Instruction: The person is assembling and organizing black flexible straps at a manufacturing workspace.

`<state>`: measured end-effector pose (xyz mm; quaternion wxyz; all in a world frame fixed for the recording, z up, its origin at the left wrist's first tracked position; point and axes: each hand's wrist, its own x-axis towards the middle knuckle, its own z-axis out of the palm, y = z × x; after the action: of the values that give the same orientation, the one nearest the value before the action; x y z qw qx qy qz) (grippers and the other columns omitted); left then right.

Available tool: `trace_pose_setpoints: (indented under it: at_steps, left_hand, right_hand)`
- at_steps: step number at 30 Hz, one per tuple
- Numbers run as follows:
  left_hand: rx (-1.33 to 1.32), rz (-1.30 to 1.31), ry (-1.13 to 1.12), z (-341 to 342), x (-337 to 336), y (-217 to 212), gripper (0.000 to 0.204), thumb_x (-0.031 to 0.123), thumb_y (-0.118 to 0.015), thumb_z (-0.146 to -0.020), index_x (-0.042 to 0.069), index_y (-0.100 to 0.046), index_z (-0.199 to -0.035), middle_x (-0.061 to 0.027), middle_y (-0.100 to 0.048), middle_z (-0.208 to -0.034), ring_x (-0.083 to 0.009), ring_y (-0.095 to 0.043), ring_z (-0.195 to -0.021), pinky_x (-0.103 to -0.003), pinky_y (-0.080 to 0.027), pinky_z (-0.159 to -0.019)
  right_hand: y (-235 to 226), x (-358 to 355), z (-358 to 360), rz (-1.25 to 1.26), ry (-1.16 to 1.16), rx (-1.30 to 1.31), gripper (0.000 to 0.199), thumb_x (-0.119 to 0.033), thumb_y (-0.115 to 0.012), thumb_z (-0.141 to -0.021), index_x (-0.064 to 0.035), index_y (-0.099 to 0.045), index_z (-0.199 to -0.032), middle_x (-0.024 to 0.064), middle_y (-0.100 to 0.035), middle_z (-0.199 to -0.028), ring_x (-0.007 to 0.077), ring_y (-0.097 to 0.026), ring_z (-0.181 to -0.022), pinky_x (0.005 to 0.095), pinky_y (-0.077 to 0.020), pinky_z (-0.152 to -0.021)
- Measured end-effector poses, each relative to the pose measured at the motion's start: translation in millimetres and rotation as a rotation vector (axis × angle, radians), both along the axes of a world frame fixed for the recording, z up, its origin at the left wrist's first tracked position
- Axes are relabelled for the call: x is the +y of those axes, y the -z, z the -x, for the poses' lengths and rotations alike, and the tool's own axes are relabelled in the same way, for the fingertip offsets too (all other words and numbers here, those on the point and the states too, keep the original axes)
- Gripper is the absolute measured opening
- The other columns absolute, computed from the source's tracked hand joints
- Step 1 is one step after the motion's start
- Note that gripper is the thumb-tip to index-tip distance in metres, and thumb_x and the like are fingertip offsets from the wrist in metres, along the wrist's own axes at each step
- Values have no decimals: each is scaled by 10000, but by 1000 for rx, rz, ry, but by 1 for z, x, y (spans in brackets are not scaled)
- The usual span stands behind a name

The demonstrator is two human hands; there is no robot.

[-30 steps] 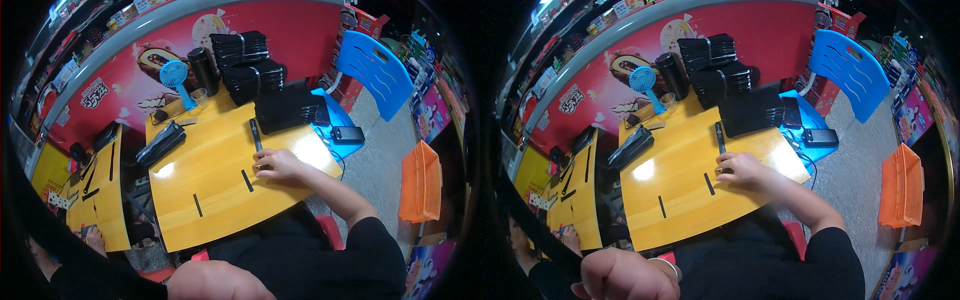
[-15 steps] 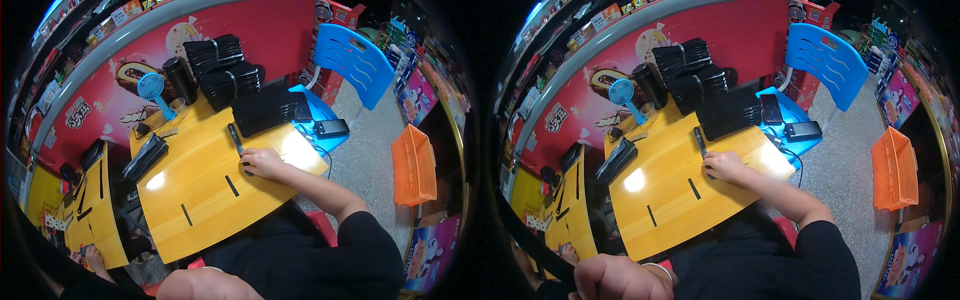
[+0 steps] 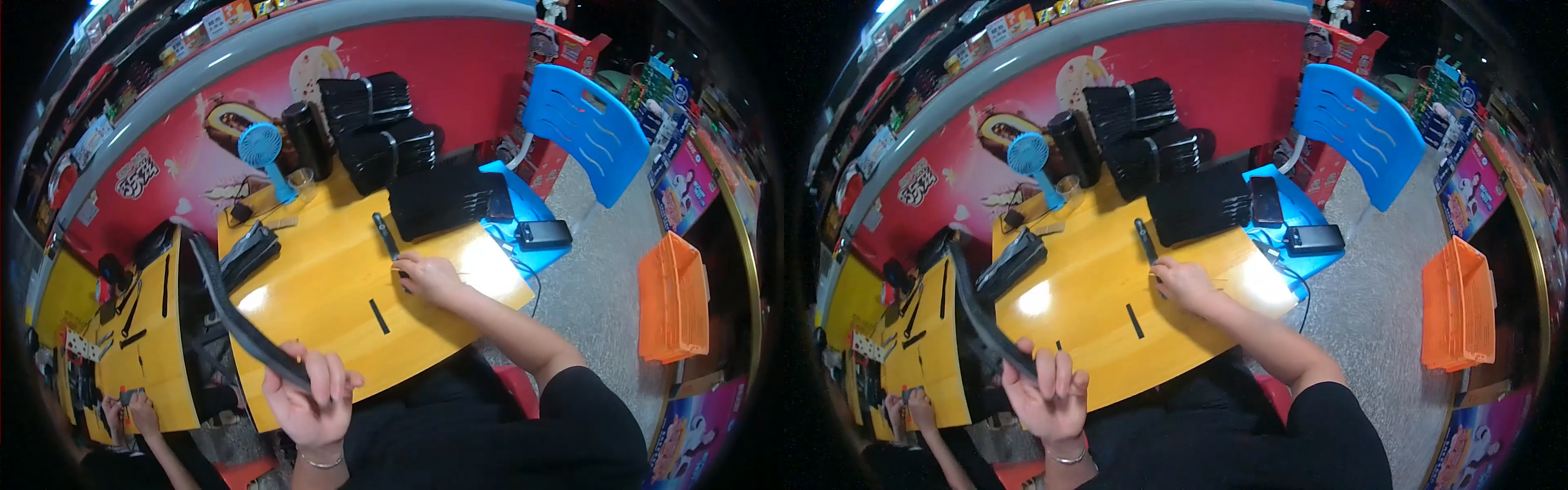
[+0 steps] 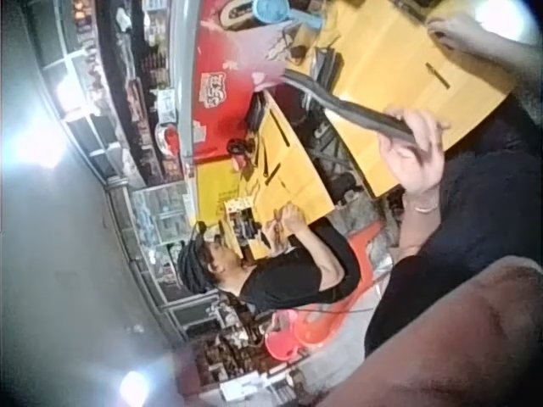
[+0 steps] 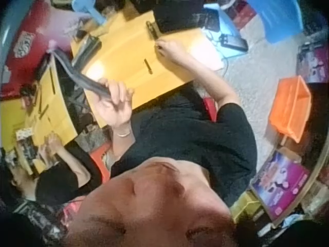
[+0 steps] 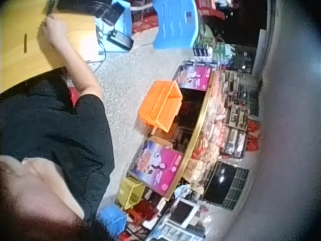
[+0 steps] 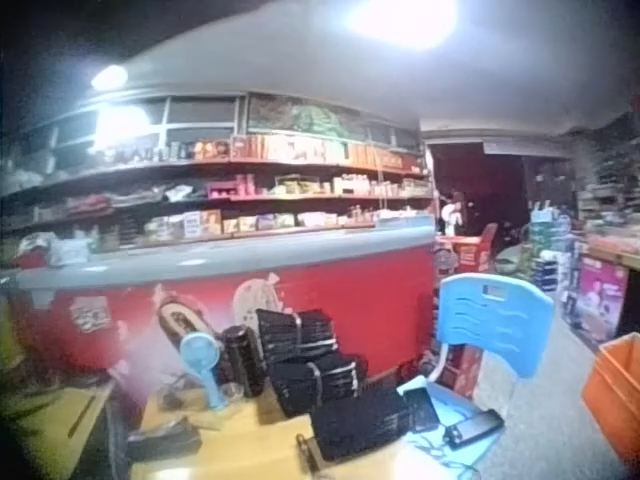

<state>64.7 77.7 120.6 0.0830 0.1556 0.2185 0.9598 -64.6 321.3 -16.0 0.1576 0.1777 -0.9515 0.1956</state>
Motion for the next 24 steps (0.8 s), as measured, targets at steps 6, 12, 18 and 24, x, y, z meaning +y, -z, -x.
trace_pose_setpoints:
  at_steps: [6,12,18,24]
  left_hand:
    - [-163,144,-151,12,-24,48,427,386,-292,-1029,83,-439,-1291,-27,-474,-822,-146,-447,-755,-285,-406,-648]
    - [-210,214,-194,16,-33,64,400,330,-314,-1039,70,-404,-1329,-76,-552,-937,-179,-533,-860,-289,-487,-694]
    - [-229,286,-206,14,-30,68,394,275,-375,-1030,75,-365,-1369,-85,-548,-1021,-178,-535,-936,-287,-501,-741]
    - [-214,312,-189,12,-28,71,411,174,-425,-1010,63,-322,-1392,-142,-559,-1106,-202,-574,-985,-321,-524,-804]
  right_hand:
    - [-3,-2,0,-11,39,41,259,-182,-631,-814,-77,-644,-1050,71,-641,-1127,252,-668,-861,372,-541,-730]
    - [2,-7,8,-47,135,62,250,-145,-602,-818,-77,-645,-1055,58,-641,-1153,245,-674,-834,365,-547,-707]
    - [19,-13,23,-66,146,190,265,-101,-550,-814,-61,-629,-1064,52,-646,-1119,229,-678,-718,335,-548,-611]
    - [17,-18,29,-143,227,170,254,-54,-510,-823,-57,-620,-1051,53,-641,-1106,216,-679,-713,319,-543,-592]
